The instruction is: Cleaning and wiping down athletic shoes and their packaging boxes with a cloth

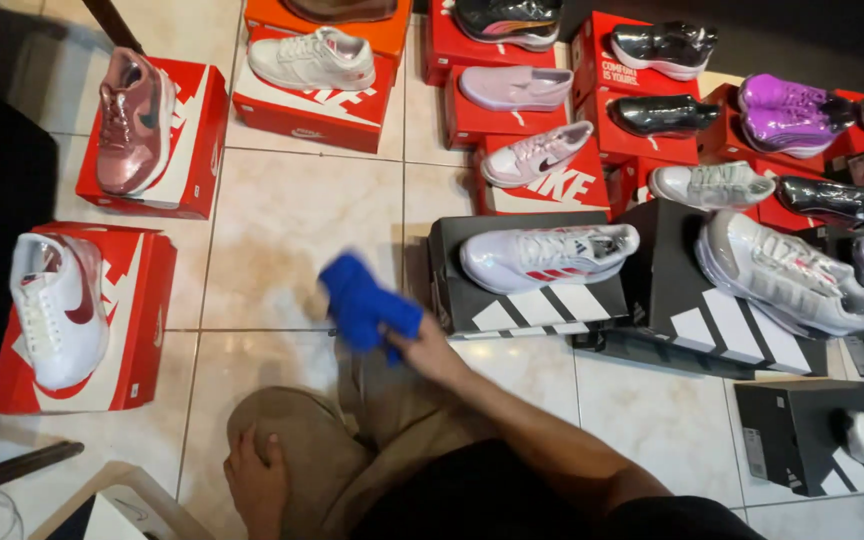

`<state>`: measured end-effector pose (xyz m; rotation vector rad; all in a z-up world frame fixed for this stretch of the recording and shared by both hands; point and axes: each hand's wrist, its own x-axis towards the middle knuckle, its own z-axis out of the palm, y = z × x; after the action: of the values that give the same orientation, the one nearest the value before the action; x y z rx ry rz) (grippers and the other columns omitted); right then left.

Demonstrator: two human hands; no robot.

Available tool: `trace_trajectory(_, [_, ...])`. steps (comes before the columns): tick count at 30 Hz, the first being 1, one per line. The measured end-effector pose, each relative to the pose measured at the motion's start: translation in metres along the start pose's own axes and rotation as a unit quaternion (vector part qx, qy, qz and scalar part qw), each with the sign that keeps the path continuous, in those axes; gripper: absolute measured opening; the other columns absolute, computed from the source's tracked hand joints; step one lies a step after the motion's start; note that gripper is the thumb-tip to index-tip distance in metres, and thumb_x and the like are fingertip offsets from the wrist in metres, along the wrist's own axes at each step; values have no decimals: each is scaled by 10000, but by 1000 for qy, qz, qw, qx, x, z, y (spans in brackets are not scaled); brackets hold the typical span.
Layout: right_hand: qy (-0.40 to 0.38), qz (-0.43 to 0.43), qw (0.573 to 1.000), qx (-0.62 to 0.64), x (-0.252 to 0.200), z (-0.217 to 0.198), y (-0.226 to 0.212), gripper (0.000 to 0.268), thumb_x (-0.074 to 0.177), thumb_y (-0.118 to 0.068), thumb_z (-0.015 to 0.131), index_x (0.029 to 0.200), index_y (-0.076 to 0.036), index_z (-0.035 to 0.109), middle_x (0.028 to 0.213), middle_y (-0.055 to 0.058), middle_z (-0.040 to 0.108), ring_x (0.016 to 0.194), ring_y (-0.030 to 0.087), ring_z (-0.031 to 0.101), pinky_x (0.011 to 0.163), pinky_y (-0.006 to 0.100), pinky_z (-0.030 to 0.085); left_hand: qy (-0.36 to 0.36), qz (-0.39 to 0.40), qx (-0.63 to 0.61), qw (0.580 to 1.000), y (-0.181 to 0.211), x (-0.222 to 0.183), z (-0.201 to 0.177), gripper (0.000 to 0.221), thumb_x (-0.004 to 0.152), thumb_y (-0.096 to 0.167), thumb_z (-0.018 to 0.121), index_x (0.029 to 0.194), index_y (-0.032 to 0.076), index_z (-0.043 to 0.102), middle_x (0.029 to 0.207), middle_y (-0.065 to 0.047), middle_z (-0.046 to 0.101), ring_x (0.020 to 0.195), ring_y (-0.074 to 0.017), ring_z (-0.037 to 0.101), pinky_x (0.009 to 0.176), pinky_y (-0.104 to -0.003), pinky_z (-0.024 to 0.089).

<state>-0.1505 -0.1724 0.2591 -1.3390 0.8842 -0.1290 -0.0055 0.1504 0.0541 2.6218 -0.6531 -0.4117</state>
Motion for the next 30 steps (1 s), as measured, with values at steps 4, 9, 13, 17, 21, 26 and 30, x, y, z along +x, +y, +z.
trace_trajectory(4, [216,-367,901,-82,30,-82,-14,561,842,62,488,1399,1,524,1224,142,628,944,235,608,814,325,500,55,59,-38,996,4,-5,-7,520,989,299,584,1437,35,591,1461,-211,578,1268,-440,526,1075,-487,432])
trace_trajectory(9, [329,-298,890,101,-11,-171,-42,322,941,-79,699,1244,10,634,1118,89,720,952,174,679,879,294,554,53,64,-64,995,19,-24,-33,417,1011,197,592,1377,-1,622,1436,-219,597,1291,-413,529,1069,-468,427])
trace_trajectory(13, [53,-75,994,-61,-85,-177,-18,307,914,-205,721,1174,-52,670,785,42,678,591,133,593,539,270,516,49,77,-72,993,30,-18,-42,395,999,141,578,1335,-56,640,1334,-231,644,1209,-415,581,1033,-463,454])
trace_trajectory(17, [39,64,923,-378,-123,-177,92,830,827,-728,523,1320,-75,662,820,165,766,598,269,745,595,314,628,52,123,-110,985,36,-17,-54,346,1005,83,585,1279,-121,639,1240,-272,658,1110,-433,609,977,-474,481])
trace_trajectory(21, [66,298,888,-344,-145,-203,207,1056,823,-861,233,1208,20,670,1048,187,753,923,340,754,865,375,603,24,120,-87,989,31,-11,-53,355,1024,95,569,1324,-86,625,1260,-252,651,1121,-420,602,957,-467,479])
trace_trajectory(26, [267,265,889,-260,-157,-232,266,534,996,-498,471,1246,-60,648,966,189,757,801,326,740,787,406,597,14,204,-20,979,57,5,-45,410,975,105,629,1343,-75,622,1257,-288,632,1095,-458,553,1004,-513,435])
trace_trajectory(30, [268,238,900,-249,-123,-267,274,807,950,-493,533,1608,-91,295,1304,304,630,1082,467,691,937,480,585,-55,230,-143,961,181,14,-38,412,979,57,621,1356,-103,575,1323,-264,621,1218,-408,581,1053,-470,442])
